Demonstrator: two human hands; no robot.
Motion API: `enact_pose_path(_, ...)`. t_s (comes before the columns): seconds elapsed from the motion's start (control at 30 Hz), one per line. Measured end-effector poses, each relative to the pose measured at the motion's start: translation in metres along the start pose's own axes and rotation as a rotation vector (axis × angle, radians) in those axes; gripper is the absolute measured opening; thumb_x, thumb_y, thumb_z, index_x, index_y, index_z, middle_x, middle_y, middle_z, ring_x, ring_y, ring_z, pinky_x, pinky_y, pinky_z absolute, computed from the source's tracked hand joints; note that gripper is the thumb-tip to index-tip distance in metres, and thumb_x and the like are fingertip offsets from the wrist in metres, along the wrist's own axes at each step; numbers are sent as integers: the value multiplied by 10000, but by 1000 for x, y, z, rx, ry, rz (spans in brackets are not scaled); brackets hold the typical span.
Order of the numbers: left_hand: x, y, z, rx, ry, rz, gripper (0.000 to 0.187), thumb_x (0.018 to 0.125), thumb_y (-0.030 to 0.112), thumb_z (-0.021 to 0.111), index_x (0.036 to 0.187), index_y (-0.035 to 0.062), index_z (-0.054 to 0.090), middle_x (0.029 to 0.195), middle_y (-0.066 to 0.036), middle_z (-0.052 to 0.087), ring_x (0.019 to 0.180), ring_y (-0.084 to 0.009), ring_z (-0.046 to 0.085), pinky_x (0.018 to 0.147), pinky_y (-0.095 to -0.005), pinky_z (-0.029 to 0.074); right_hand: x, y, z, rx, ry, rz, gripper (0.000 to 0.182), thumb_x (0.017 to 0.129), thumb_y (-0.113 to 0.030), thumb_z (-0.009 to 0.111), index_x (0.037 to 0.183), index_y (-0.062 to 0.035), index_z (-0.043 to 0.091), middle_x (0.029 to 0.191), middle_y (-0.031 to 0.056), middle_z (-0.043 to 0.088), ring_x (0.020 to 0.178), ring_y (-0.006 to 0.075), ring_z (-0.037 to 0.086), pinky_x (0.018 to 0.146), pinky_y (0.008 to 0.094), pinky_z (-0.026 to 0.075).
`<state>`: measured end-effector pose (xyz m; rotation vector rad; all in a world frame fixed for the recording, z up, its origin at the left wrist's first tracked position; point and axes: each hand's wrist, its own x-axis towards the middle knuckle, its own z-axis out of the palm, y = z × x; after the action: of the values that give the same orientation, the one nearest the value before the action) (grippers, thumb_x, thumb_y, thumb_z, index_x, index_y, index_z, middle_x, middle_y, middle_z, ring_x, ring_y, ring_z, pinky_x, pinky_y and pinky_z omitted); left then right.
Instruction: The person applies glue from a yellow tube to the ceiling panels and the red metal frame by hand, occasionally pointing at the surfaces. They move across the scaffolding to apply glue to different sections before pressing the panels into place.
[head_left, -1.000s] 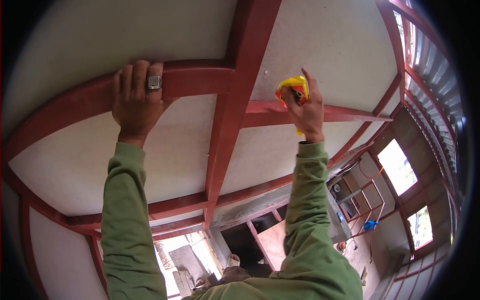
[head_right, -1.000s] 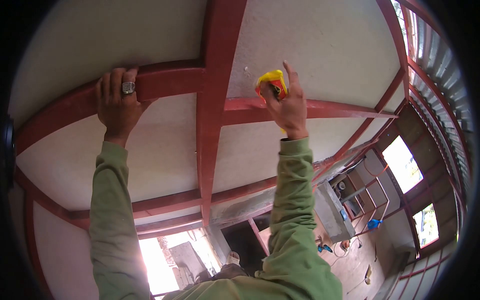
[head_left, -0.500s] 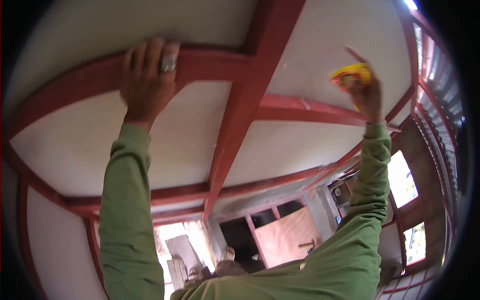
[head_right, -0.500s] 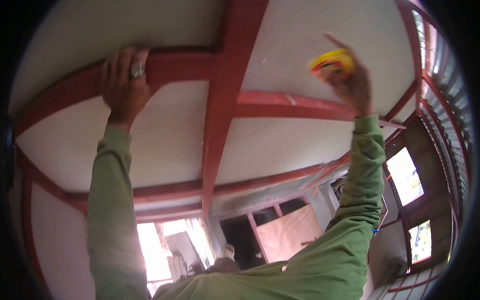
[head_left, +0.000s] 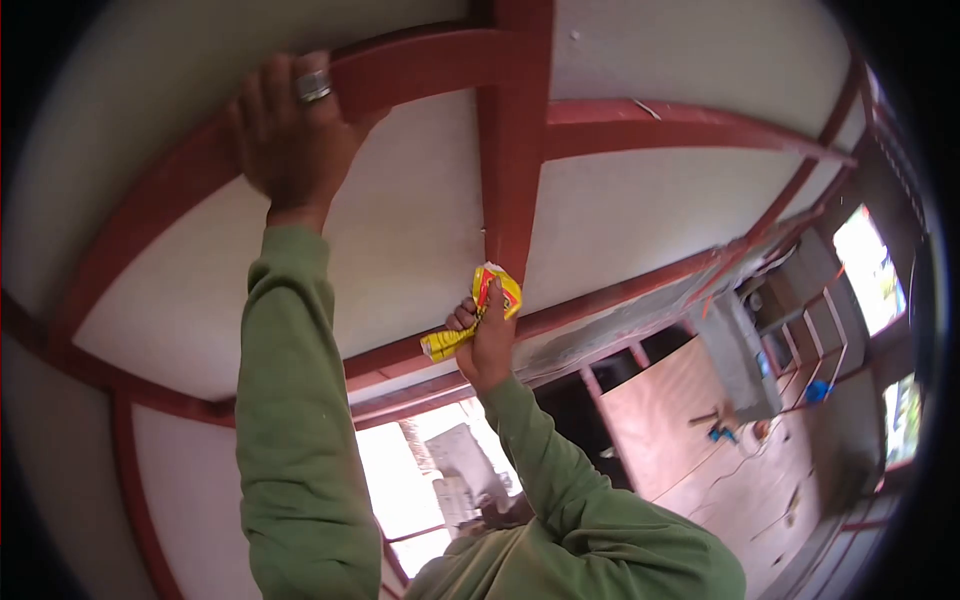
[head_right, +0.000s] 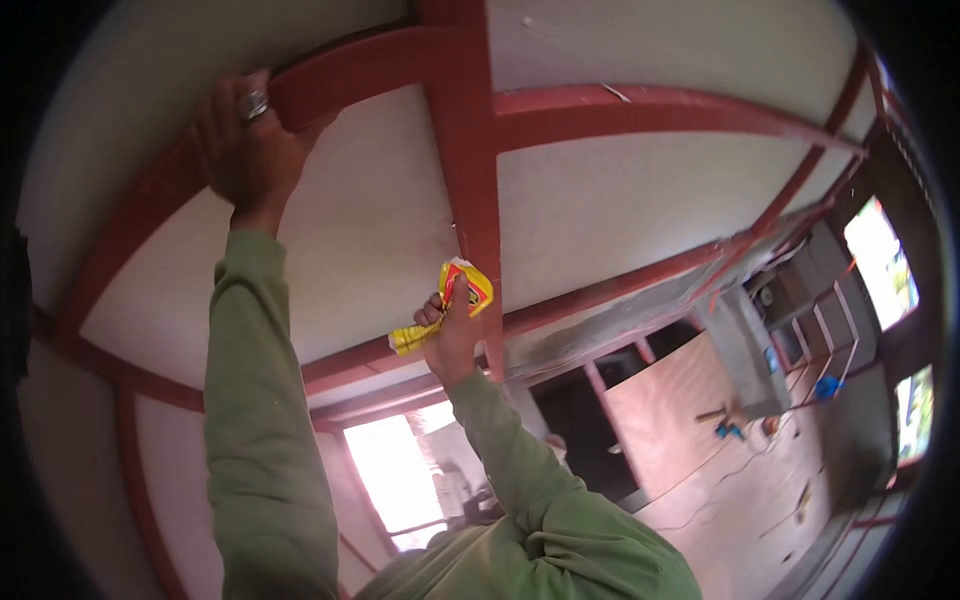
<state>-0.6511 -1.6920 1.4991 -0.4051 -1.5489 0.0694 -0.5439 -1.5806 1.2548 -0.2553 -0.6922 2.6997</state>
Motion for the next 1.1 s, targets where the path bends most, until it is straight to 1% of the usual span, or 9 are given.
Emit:
enact_pose_path(0.03,1,2,-2,58,-49,-6,696,549,627,774,993,124,591,992,-56,546,955,-276,542,809,-444,429,5,5,9,237,47,107,273,925,-374,575,895,-114,499,632,-33,439,497,52,401,476,220,370)
enact_pose_path(0.1,3,0,-2,39,-21,40,690,529,607,787,988,141,566,970,-43,533,919,-265,538,774,-433,425,19,23,15,626,21,257,285,946,-371,527,870,-99,494,616,-37,420,505,49,387,494,214,368)
enact_pose_path(0.2,4,3,-1,45,24,51,684,508,604,796,968,157,561,953,-23,519,885,-249,532,732,-420,424,40,32,22,910,-20,214,286,944,-337,526,827,-79,479,593,-37,413,494,51,387,492,213,372)
enact_pose_path(0.23,4,3,-1,86,-10,50,696,550,654,755,977,134,578,966,-38,533,902,-266,539,744,-430,429,46,31,24,956,-28,204,282,939,-291,524,772,-74,458,568,-35,401,476,55,380,492,210,375)
enact_pose_path(0.4,-2,-2,-2,163,7,76,724,620,760,647,958,120,603,938,-45,543,882,-264,551,715,-426,432,63,25,22,940,35,223,279,933,-279,529,746,-86,451,555,-40,397,455,55,385,480,216,377)
enact_pose_path(0.53,3,1,-2,146,47,70,716,545,725,709,959,159,562,927,-21,506,832,-248,528,699,-403,420,68,22,22,897,79,284,261,929,-257,507,738,-91,445,551,-39,396,453,65,392,475,226,382)
enact_pose_path(0.83,0,1,-8,154,2,66,716,546,715,718,967,155,570,943,-36,514,874,-256,535,712,-414,420,70,20,29,858,172,273,241,928,-220,477,721,-112,417,551,-36,378,452,79,370,472,241,367)
enact_pose_path(0.9,-1,0,-7,169,1,65,737,609,752,667,987,122,600,975,-62,544,925,-272,551,752,-433,430,69,18,31,879,168,266,239,940,-219,460,727,-121,412,562,-43,368,450,69,352,470,234,354)
enact_pose_path(1.1,2,-1,-6,179,24,83,729,620,766,644,968,127,606,972,-59,552,901,-273,561,734,-429,436,67,16,37,970,169,241,243,945,-184,432,713,-118,410,555,-39,378,448,71,351,465,235,347)
